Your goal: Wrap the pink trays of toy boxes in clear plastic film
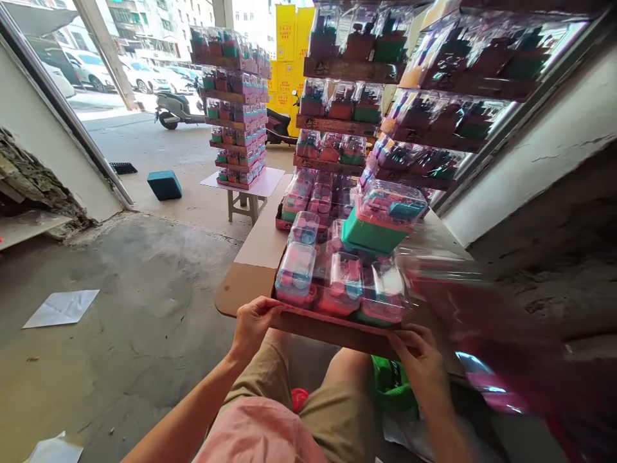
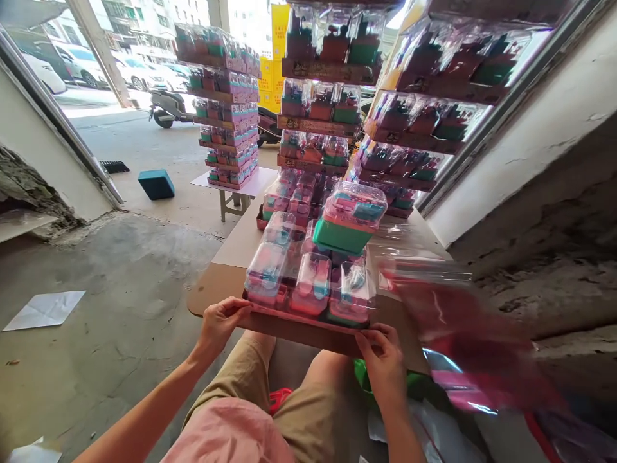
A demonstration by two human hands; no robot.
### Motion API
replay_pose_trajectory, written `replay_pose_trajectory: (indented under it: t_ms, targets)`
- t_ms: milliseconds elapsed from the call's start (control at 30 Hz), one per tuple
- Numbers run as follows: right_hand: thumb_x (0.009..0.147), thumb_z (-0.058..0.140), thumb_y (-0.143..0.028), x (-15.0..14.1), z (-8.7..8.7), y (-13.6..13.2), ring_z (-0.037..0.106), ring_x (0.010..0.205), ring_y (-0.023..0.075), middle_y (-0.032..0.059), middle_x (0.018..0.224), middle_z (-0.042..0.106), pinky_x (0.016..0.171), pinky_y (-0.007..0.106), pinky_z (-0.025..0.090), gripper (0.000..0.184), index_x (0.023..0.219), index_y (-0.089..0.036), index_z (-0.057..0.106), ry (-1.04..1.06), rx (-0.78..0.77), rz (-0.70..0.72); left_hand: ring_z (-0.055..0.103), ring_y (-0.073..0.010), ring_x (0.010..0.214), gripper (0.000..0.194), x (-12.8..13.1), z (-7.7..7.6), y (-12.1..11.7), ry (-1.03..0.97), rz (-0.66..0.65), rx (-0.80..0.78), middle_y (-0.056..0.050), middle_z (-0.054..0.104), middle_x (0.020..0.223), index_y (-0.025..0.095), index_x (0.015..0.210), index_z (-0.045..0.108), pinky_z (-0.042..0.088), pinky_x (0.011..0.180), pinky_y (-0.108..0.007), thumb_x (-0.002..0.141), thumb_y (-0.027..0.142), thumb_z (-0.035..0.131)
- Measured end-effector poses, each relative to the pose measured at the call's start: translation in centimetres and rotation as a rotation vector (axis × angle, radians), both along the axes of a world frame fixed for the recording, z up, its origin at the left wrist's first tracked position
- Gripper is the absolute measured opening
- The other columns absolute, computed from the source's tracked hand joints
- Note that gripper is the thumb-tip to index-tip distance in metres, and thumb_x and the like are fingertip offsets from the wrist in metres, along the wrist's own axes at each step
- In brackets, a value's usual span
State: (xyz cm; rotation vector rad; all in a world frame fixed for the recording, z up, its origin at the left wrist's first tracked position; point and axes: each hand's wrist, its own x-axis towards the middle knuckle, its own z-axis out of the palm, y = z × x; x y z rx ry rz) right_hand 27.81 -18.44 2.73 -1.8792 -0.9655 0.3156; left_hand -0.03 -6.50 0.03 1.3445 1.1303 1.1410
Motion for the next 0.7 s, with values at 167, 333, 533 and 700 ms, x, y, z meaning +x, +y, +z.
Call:
replay_pose_trajectory:
  t_ms: [167,333,533,700]
  targets:
    - [0.06,0.063,-0.064,0.1,-0.2,0.0,0.055,0.073,0.0188,0.0079,0.088,0.051,0.06,0.031,0.048,0.046,0.06,-0.018,0.067,-0.037,0.016,0.021,0.059,-0.0137,0.06,0.023,0.2,0.0,-0.1,-0.036,0.012,-0.016,-0.002,0.067,0.064,0.015,0.08,0.069,0.048,0.058,-0.022,0.066,0.033,0.067]
    - [0.066,0.059,-0.065,0.2,-0.4,-0.2,0.055,0.072,0.018,0.0085,0.091,0.051,0.061,0.032,0.048,0.048,0.064,-0.018,0.068,-0.105,-0.008,0.072,0.059,-0.0131,0.059,0.026,0.3,0.4,-0.3,0.041,0.056,0.05,0.0,0.066,0.064,0.017,0.086,0.066,0.047,0.058,-0.022,0.067,0.034,0.065]
    - [0.069,0.056,-0.067,0.0,-0.8,-0.1,0.055,0.073,0.0188,0.0088,0.089,0.051,0.059,0.032,0.048,0.05,0.064,-0.018,0.069,-0.206,0.018,0.08,0.058,-0.0121,0.057,0.018,0.4,0.3,-0.4,0.2,0.092,0.143,0.002,0.064,0.063,0.019,0.084,0.062,0.044,0.056,-0.02,0.072,0.032,0.061]
    - [0.072,0.055,-0.065,0.0,-1.2,0.0,0.055,0.074,0.0195,0.0096,0.088,0.051,0.059,0.033,0.048,0.049,0.067,-0.018,0.07,-0.264,0.044,0.081,0.058,-0.0129,0.058,0.018,0.5,0.1,-0.5,0.271,0.096,0.177,0.002,0.065,0.065,0.02,0.085,0.062,0.044,0.058,-0.021,0.074,0.033,0.058]
